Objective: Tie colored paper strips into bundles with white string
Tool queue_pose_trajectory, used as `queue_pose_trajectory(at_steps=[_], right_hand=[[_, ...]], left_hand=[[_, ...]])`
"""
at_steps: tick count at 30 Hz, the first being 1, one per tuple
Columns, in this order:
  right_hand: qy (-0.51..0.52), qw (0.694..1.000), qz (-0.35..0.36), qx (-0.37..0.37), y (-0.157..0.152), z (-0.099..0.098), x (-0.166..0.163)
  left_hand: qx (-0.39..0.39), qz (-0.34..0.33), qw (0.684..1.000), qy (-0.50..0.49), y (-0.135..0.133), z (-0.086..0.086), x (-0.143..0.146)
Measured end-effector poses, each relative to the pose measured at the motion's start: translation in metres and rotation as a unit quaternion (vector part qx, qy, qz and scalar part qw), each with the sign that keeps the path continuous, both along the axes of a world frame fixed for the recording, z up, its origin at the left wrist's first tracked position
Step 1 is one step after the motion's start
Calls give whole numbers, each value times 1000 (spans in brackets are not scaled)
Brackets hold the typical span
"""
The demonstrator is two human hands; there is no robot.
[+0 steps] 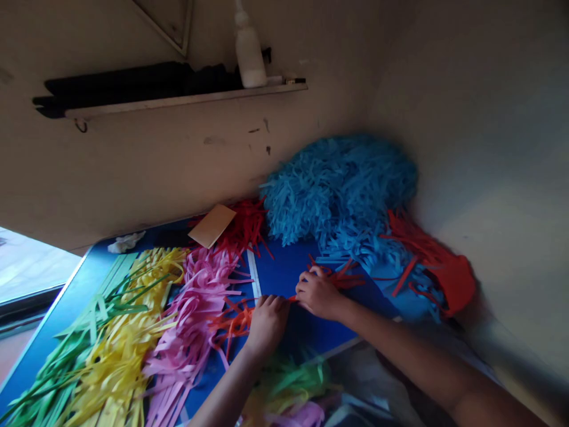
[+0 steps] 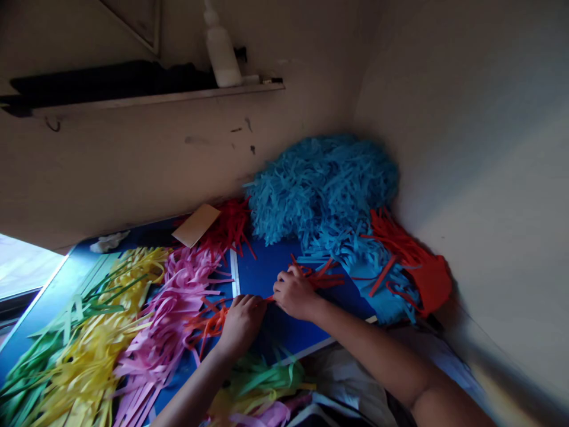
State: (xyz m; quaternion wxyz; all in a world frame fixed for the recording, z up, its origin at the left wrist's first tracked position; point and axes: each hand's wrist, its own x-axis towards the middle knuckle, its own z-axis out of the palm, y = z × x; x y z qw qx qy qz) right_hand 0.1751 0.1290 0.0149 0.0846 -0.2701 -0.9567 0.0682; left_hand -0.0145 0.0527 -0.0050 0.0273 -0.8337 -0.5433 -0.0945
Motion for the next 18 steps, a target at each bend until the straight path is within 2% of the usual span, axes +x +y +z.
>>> queue_pose_trajectory(at_steps=[2,5,11,14,18], right_hand=[[-13,998,36,41,0,-6,-5],[-21,997,44,55,5,-10,-8],[6,998,9,62,3,-9,-11],[20,996,1,83,-4,-18,-8],[36,996,-25,71,-7,-31,10]], left_hand=[[4,-1,1000,-4,2,2,0],[17,9,1000,-14,5,3,1],[43,18,999,-27,6,5,0],[45,17,998,-38,2,3,-3],[22,11,998,-54,-7,-4,-13]])
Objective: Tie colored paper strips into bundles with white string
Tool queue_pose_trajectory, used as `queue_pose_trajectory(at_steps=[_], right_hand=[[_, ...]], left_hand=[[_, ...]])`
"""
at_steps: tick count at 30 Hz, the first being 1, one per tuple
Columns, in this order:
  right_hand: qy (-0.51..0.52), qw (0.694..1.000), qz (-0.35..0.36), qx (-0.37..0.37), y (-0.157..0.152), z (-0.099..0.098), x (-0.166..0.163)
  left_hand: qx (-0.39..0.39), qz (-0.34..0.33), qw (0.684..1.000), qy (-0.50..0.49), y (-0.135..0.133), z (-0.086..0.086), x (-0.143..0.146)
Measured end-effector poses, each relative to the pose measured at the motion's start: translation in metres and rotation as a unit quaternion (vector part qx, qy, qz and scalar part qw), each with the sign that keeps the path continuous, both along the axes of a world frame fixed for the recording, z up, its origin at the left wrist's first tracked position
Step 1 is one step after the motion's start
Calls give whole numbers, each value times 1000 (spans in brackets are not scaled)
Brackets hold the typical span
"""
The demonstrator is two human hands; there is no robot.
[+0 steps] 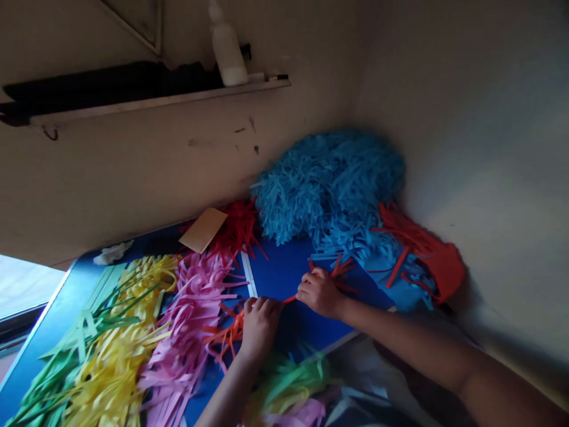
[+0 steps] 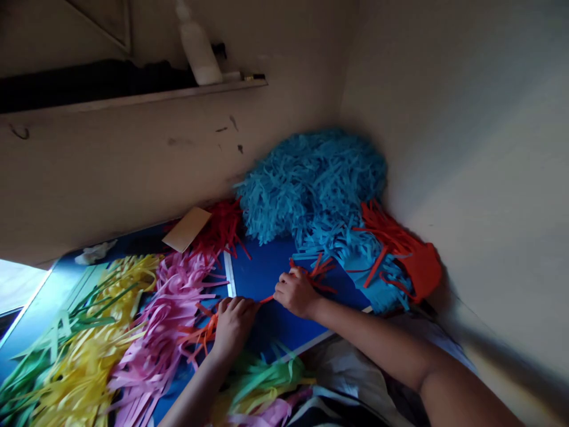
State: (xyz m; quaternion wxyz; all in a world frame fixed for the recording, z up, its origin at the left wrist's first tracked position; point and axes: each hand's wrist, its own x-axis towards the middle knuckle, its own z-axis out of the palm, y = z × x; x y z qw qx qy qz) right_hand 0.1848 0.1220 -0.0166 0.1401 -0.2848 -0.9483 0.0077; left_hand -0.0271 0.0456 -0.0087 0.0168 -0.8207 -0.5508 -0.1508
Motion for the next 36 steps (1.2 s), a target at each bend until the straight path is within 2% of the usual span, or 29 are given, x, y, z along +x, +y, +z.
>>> queue_pose_trajectory(at_steps=[5,10,14,18,23,26,30,32,34,36], right_hand=[[69,995,-7,-66,4,-2,20],[86,979,-65,-174,12,0,21],[86,974,-74,-197,14,2,20],[40,968,-99,-226,13,11,16],[-6,960,-135,-247,15,20,4],[-22,956,-144,-255,19,23,1],[-30,959,-148,-241,19,31,1],[-24,970,-125,-209,14,37,0],[-13,990,-45,-131,8,38,-3],[-19,998,58,-30,4,33,-8]], left_hand=[[-31,6,998,-46,-11,-10,-14],[-52,48,992,-109,-9,-20,-21],[-68,70,987,-131,-8,-22,-21],[-83,92,985,-120,-9,-15,-15],[-104,128,984,-63,-2,6,-2],[-106,103,988,-37,0,16,3],[-95,14,995,13,-2,18,4],[-77,-3,996,42,-3,16,3],[-59,-11,997,48,-1,16,2],[-43,-21,998,41,1,18,4]])
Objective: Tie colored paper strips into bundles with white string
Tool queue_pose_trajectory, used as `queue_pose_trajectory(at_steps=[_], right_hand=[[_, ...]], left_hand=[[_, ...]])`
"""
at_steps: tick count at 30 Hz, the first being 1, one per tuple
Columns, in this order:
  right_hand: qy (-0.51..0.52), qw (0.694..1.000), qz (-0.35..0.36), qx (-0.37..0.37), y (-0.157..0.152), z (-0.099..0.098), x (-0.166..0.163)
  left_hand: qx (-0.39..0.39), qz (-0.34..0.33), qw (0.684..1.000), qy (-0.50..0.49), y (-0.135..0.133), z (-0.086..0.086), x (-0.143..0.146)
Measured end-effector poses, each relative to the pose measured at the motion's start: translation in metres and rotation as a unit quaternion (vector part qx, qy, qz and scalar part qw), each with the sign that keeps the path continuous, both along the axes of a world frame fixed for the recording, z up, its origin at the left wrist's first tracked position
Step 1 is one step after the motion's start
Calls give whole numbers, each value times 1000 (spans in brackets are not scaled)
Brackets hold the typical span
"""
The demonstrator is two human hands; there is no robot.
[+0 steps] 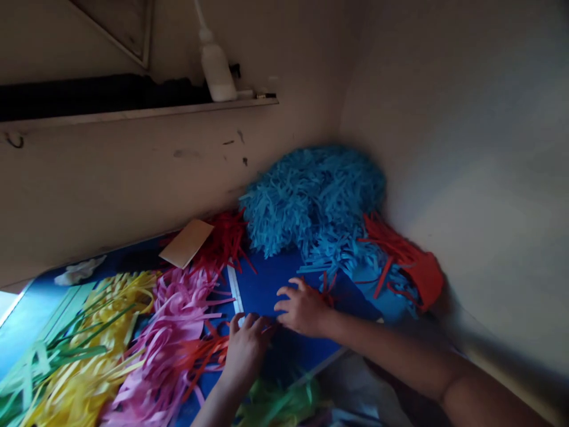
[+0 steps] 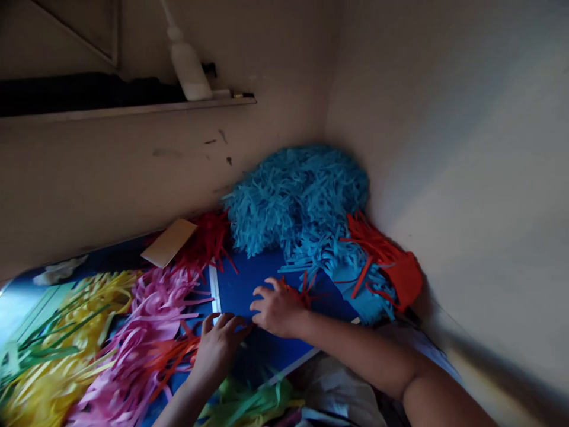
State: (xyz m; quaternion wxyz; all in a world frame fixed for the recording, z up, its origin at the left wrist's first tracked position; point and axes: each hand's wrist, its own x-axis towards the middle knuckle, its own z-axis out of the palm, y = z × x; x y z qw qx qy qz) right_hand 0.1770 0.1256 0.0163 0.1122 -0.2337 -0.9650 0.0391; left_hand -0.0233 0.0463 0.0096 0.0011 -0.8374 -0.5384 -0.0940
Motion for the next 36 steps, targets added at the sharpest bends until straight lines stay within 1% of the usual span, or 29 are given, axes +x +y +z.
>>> queue_pose_trajectory(at_steps=[1,3,5,6,7,9,10,11,12,13,14,15,17,18,19,20,21,23,25,27,31,32,36], right_hand=[[-6,998,40,41,-1,-4,-2],[-21,993,81,87,0,-14,-6],[-22,990,98,98,3,-21,-9],[-18,991,96,91,4,-21,-11],[-12,994,84,72,4,-19,-12],[17,999,32,-4,1,-7,-13],[44,997,-3,-57,-2,2,-12],[81,989,-36,-116,-5,14,-11],[124,974,-60,-180,-9,26,-10],[166,951,-69,-250,-13,39,-8],[199,921,-61,-330,-15,52,-6],[216,882,-41,-418,-17,63,-4],[227,780,-3,-584,-18,81,-1],[232,728,1,-645,-19,87,0],[244,687,-6,-685,-19,92,0],[264,658,-19,-705,-21,94,-1],[288,642,-34,-710,-24,95,-2],[332,630,-51,-700,-33,94,-4],[381,618,-64,-685,-44,90,-7],[428,587,-81,-682,-53,83,-11],[479,502,-109,-712,-64,73,-20],[484,487,-112,-719,-65,72,-22],[511,453,-110,-723,-65,72,-27]], left_hand=[[8,-5,1000,-5,1,2,2],[28,-11,999,-24,3,4,6],[53,-7,998,-46,6,3,10],[66,-5,996,-54,7,2,11],[77,-1,995,-60,7,1,11],[100,9,993,-62,6,5,10],[117,12,991,-66,4,10,8],[139,9,987,-76,0,19,6],[164,-2,982,-91,-4,30,5],[191,-20,975,-111,-9,44,4],[214,-46,967,-134,-14,60,3],[232,-73,959,-145,-18,75,3],[260,-111,946,-157,-24,102,4],[269,-122,942,-157,-25,111,5],[277,-122,940,-158,-26,117,6],[283,-112,938,-163,-27,120,8],[283,-94,938,-175,-28,120,9],[261,-49,939,-219,-32,114,14],[217,-5,935,-281,-37,105,19],[177,25,926,-334,-41,97,25],[178,58,898,-398,-41,91,31],[181,64,894,-405,-40,91,32],[190,82,887,-413,-36,91,33]])
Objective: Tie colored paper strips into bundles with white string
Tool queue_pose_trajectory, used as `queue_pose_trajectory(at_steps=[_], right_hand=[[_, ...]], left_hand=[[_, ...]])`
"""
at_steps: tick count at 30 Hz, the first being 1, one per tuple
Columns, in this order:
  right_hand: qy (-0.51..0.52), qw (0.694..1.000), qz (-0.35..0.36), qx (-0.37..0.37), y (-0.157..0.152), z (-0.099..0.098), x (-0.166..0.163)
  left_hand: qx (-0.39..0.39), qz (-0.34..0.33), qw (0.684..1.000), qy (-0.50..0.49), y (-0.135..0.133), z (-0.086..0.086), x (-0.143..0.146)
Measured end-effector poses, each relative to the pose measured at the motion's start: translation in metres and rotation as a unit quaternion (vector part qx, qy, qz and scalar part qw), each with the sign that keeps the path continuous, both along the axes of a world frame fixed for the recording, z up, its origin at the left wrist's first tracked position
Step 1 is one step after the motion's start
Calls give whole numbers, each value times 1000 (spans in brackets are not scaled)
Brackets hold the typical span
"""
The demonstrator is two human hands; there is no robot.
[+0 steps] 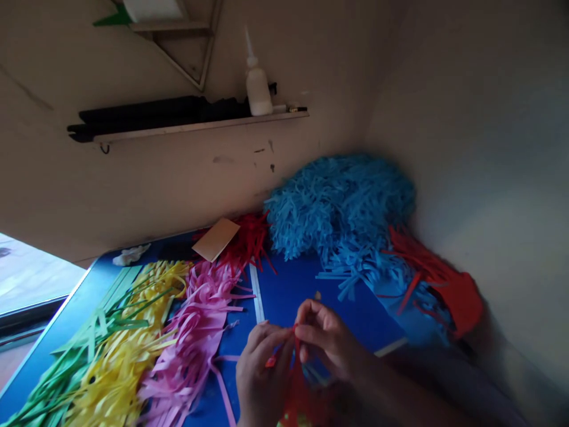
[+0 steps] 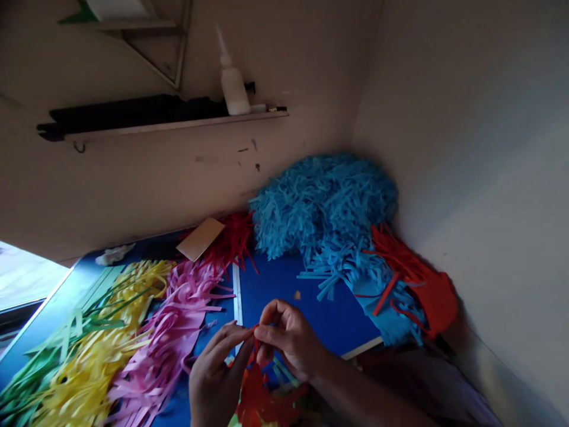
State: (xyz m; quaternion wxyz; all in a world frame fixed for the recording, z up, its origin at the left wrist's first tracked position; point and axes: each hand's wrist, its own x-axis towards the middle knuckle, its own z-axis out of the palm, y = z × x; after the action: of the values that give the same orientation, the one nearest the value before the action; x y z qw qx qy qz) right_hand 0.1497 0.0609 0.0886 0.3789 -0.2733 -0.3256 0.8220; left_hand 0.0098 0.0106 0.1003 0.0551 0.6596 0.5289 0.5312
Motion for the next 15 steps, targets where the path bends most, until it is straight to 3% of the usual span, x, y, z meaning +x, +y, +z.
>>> queue_pose_trajectory(at_steps=[8,13,15], right_hand=[[-7,999,-40,24,2,-8,-3],[-70,980,-53,177,3,-9,-5],[-173,944,-39,277,24,-12,-2]], left_hand=[[-68,-56,995,-53,-6,-14,1],[-108,-39,991,-63,-6,-23,-16],[-151,-35,981,-119,-8,-19,-22]])
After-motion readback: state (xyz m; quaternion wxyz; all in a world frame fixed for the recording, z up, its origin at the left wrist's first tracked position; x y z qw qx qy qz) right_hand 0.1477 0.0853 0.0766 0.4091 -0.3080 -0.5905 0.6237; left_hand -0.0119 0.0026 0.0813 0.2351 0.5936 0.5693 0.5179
